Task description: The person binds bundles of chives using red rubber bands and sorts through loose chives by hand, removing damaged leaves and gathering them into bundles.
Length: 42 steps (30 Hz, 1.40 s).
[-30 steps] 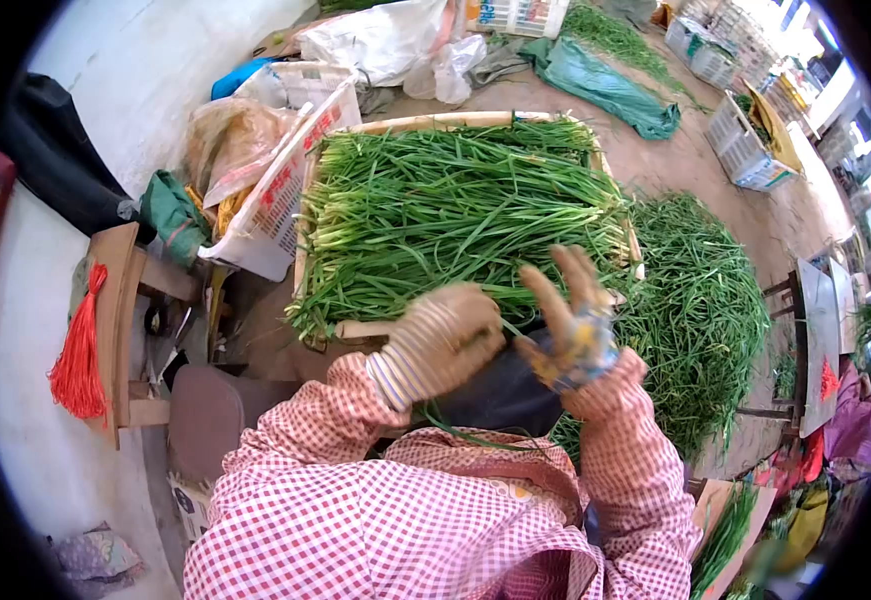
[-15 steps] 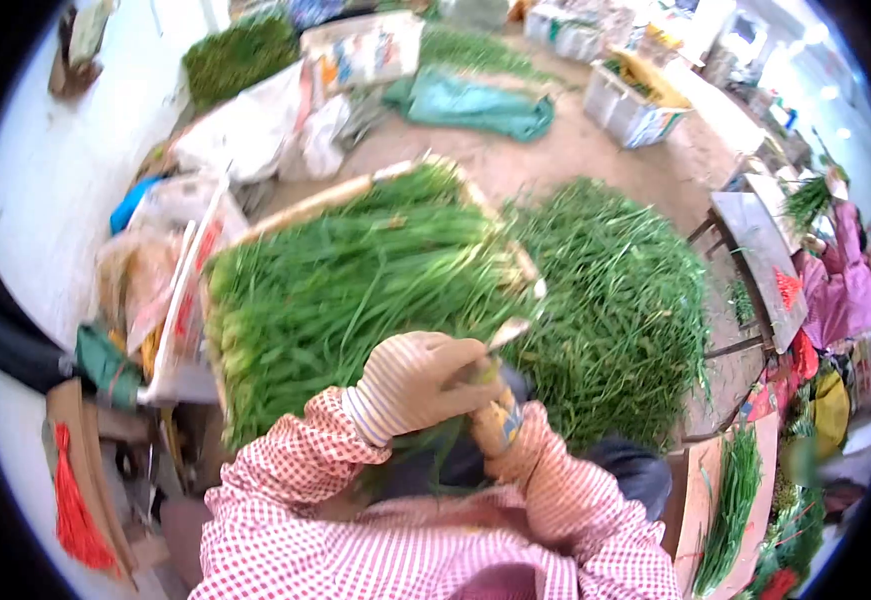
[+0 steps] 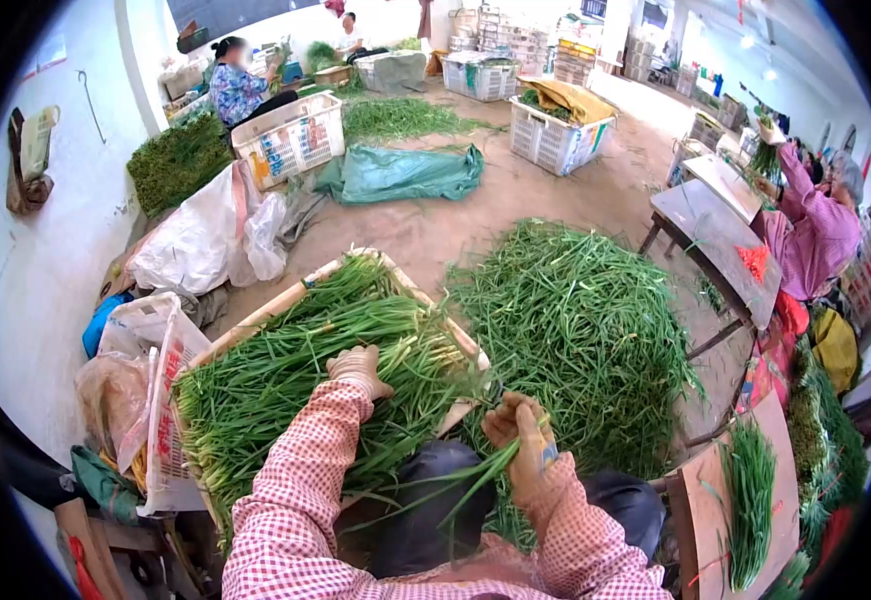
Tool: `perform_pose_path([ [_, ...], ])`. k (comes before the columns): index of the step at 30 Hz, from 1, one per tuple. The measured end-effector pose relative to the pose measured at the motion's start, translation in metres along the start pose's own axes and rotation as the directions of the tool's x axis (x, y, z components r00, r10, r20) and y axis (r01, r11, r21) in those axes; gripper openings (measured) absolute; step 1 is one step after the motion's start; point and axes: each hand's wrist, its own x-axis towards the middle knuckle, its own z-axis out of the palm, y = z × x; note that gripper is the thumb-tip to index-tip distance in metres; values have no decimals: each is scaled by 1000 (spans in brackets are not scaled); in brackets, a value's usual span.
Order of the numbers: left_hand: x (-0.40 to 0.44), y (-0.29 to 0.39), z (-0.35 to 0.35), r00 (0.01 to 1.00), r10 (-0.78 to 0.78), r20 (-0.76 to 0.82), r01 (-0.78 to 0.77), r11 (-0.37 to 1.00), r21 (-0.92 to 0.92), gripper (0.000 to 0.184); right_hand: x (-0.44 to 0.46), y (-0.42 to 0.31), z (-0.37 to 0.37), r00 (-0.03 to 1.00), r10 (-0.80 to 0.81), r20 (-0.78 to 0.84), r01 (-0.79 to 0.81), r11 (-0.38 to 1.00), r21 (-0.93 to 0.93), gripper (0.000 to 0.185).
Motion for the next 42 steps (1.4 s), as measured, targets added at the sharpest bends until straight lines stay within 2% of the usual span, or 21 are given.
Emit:
perform_pose_path([
  [2, -5, 3, 7, 999, 7, -51, -7, 1000, 16, 70, 11, 5, 8, 998, 61, -17, -60, 996, 64, 33],
  [6, -3, -20, 35, 910, 173, -376, -186, 983, 3, 52, 12, 20, 17, 968, 223, -118, -213, 973, 92, 35],
  [7, -9, -22, 21, 933, 176, -314, -230, 963, -142, 51, 10, 24, 9, 967, 230, -112, -222, 972, 77, 36],
  [8, -11, -20, 8, 988, 93, -124, -123, 957, -261, 45, 12, 32, -5, 959, 244, -145, -226, 965, 131, 35],
  [11, -14, -15, -2, 928, 125, -352, -181, 975, -131, 36, 5, 36, -24, 965, 216, -148, -197, 971, 137, 36],
  [14, 5, 12, -3, 947, 84, -310, -139, 977, -162, 38, 1, 35, -24, 964, 226, -138, -205, 967, 151, 36],
  [15, 7, 21, -4, 983, 70, -172, -114, 958, -264, 53, -1, 35, -24, 965, 226, -131, -206, 966, 154, 36],
  [17, 21, 23, 33, 938, 104, -332, -194, 948, -252, 72, -3, 26, -22, 963, 217, -160, -195, 971, 141, 35],
  [18, 23, 24, 30, 973, 108, -206, -170, 933, -317, 101, -5, 18, -27, 960, 207, -188, -193, 977, 88, 34],
  [19, 22, 23, 28, 973, 110, -204, -170, 936, -307, 101, -6, 12, -32, 956, 196, -218, -192, 981, 38, 34],
  [21, 18, 19, 29, 984, 128, -122, -126, 992, 26, 97, -4, 2, -45, 935, 193, -298, -193, 981, 30, 36],
  [25, 29, 25, 18, 990, 127, 57, -133, 984, 118, 115, 0, 5, -56, 947, 172, -270, -164, 985, 55, 35],
  [26, 28, 30, 21, 991, 132, -28, -127, 980, 153, 116, -2, 5, -55, 949, 175, -261, -179, 984, 11, 40],
  [29, 34, 39, 30, 998, 57, -19, -53, 987, 151, 115, 0, 3, -55, 950, 232, -209, -217, 972, 92, 45],
  [30, 31, 40, 21, 997, 59, 57, -65, 992, 112, 114, 3, -1, -54, 943, 233, -236, -208, 970, 127, 49],
  [33, 27, 38, 24, 998, 53, 29, -55, 995, 79, 105, 16, -10, -43, 928, 142, -343, -109, 987, 115, 42],
  [35, 29, 28, 33, 998, 69, -16, -69, 998, -5, 99, 32, 1, -53, 978, 103, -182, -61, 973, 221, 29],
  [37, 38, 17, 31, 996, 87, 27, -83, 988, -128, 97, 40, -1, -25, 973, 148, -176, -118, 978, 170, 25],
  [39, 66, -8, 41, 954, 298, -23, -285, 885, -368, 92, 51, 5, -3, 982, 172, -83, -154, 969, 191, 22],
  [41, 70, -27, 31, 920, 389, -43, -332, 719, -610, 76, 67, 19, 11, 980, 194, 36, -198, 958, 207, 22],
  [42, 102, -45, 51, 895, 443, -57, -390, 712, -584, 71, 66, 14, 40, 943, 274, -187, -252, 958, 136, 20],
])
